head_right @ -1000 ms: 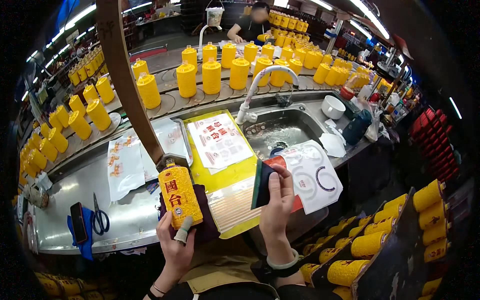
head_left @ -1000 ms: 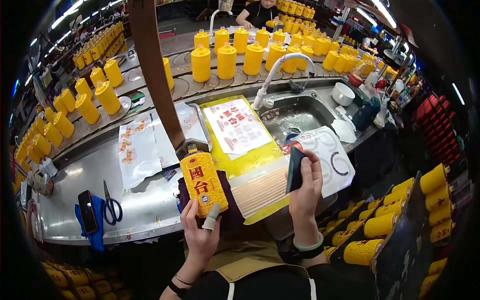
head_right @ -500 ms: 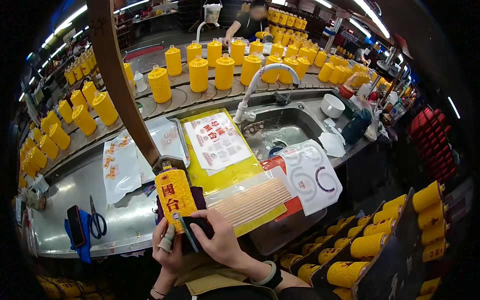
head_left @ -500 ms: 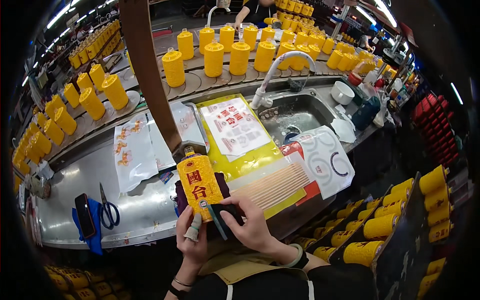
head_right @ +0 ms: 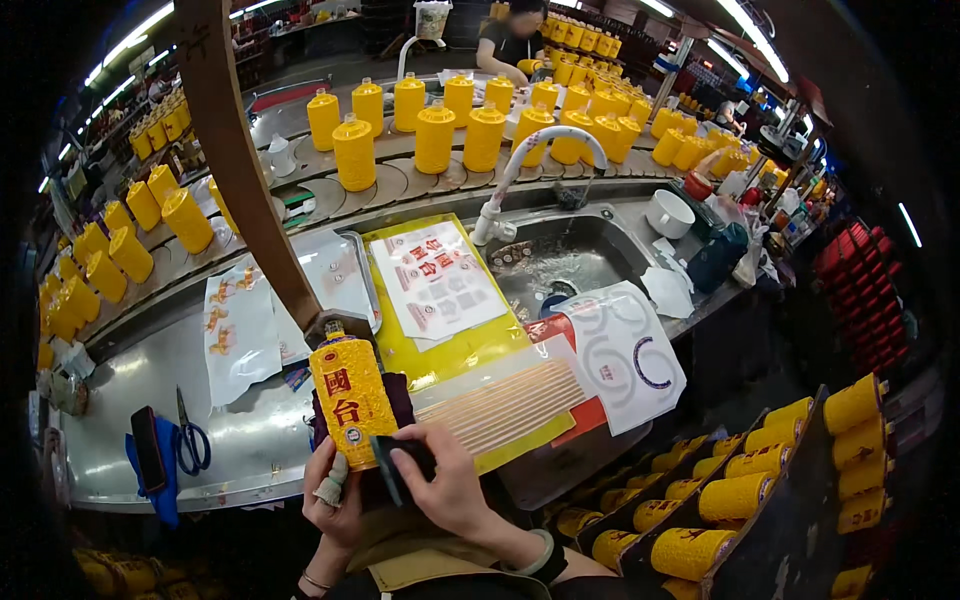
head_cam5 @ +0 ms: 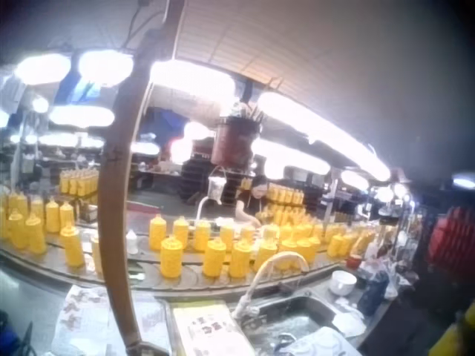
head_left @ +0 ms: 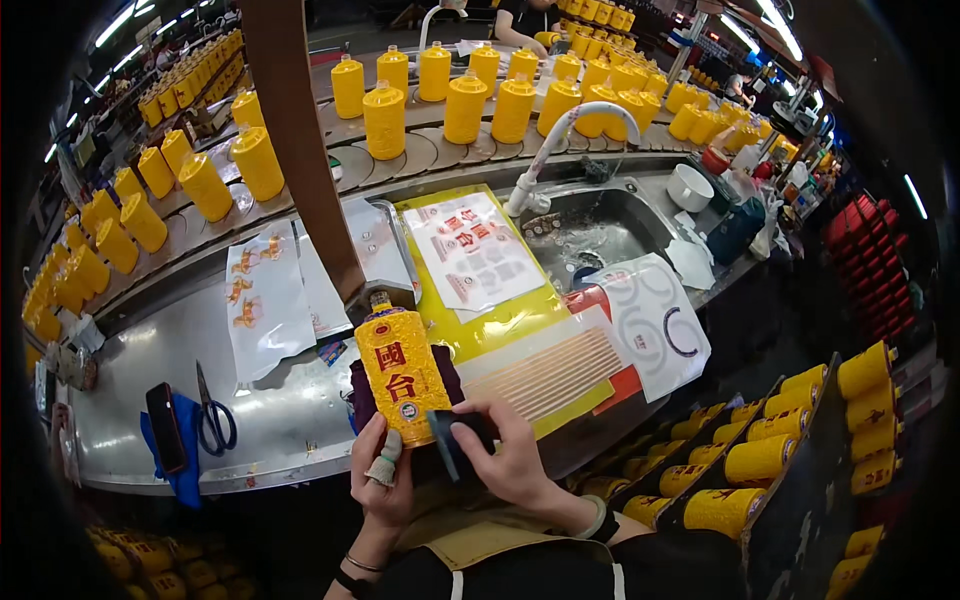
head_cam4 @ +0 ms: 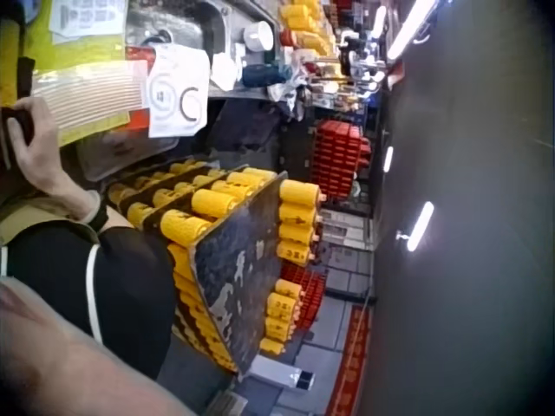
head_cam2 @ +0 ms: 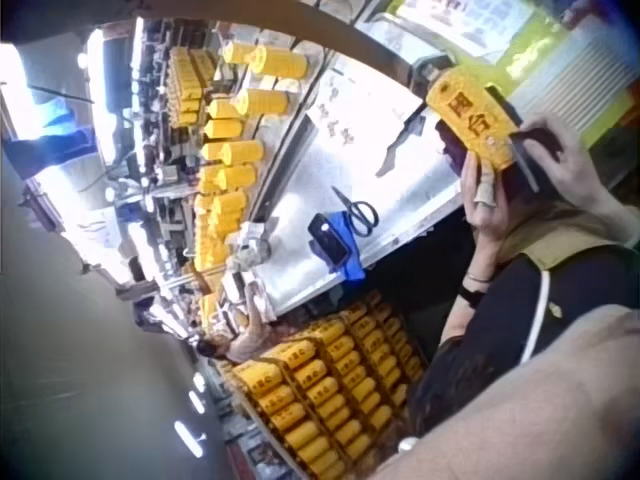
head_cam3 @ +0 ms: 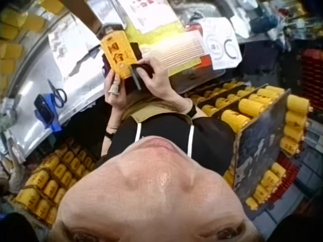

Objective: Applying decorative decals to textured liquor bottles and smoothing them with a scraper.

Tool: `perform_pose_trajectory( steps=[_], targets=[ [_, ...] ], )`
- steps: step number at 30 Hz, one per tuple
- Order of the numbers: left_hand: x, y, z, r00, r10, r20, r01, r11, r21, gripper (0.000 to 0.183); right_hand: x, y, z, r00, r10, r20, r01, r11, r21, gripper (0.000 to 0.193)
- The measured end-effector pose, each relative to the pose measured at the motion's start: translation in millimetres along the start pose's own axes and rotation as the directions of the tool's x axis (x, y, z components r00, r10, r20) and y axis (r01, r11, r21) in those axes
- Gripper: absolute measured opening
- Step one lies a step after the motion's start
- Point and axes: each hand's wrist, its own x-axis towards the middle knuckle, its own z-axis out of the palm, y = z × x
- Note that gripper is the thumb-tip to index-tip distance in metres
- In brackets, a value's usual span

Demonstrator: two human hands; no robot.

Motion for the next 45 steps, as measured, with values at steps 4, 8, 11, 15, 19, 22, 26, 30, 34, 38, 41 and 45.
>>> perform_pose_trajectory(
  steps=[4, 8, 11, 15, 19, 22, 26, 30, 34, 38, 41, 45],
  targets=[
    [-2.7, 3.1, -0.8, 0.990, 0.143, 0.010, -0.142, 0.975, 0.173, 0.045, 7.4, 26.6, -17.5, 0.986, 0.120, -0.115, -0.125, 0.992, -0.031, 0.019],
    [9.9, 9.1, -4.7, 0.961, 0.217, 0.173, -0.258, 0.927, 0.271, 0.051, 8.4, 26.2, -21.8, 0.976, 0.170, -0.139, -0.156, 0.982, 0.106, 0.019],
    [22.7, 25.6, 2.7, 0.961, 0.205, 0.188, -0.260, 0.901, 0.347, 0.051, 10.2, 30.6, -24.6, 0.978, 0.145, -0.152, -0.128, 0.985, 0.120, 0.020],
    [23.6, 32.3, 4.4, 0.957, 0.177, 0.229, -0.260, 0.871, 0.416, 0.054, 15.4, 20.7, -20.0, 0.991, 0.069, -0.113, -0.057, 0.993, 0.104, 0.019],
    [20.0, 36.5, 11.0, 0.958, 0.157, 0.238, -0.253, 0.854, 0.455, 0.055, 17.8, 16.5, -19.4, 0.992, 0.052, -0.112, -0.040, 0.993, 0.111, 0.020],
    [20.0, 32.8, 9.4, 0.960, 0.173, 0.219, -0.248, 0.889, 0.384, 0.051, 19.9, 4.6, -17.0, 0.992, 0.061, -0.112, -0.048, 0.992, 0.119, 0.020],
    [2.9, 9.2, 6.1, 0.999, 0.028, 0.027, -0.030, 0.997, 0.068, 0.045, 12.1, -0.4, -6.4, 0.999, 0.033, -0.018, -0.030, 0.986, 0.165, 0.020],
    [-3.9, -12.5, -2.6, 0.995, 0.095, 0.031, -0.098, 0.986, 0.135, 0.047, 7.7, 9.1, -7.1, 0.999, 0.007, 0.050, -0.013, 0.992, 0.129, 0.020],
    [10.3, -1.1, -6.0, 0.997, 0.083, -0.002, -0.082, 0.986, 0.147, 0.040, 24.1, 30.7, -21.6, 0.998, -0.057, -0.020, 0.055, 0.995, -0.084, 0.022],
    [24.6, 16.0, -10.2, 0.988, 0.127, 0.091, -0.141, 0.975, 0.172, 0.041, 43.1, 4.2, -27.3, 0.986, -0.157, -0.049, 0.156, 0.988, -0.014, 0.032],
    [22.7, 15.6, -6.4, 0.992, 0.110, 0.067, -0.120, 0.979, 0.164, 0.041, 58.8, 1.6, -26.1, 0.948, -0.315, 0.050, 0.318, 0.946, -0.058, 0.032],
    [18.8, 10.9, -0.6, 0.999, -0.029, 0.023, 0.029, 0.999, 0.039, 0.060, 64.3, 7.3, -28.3, 0.694, -0.671, 0.262, 0.719, 0.627, -0.300, 0.031]
  ],
)
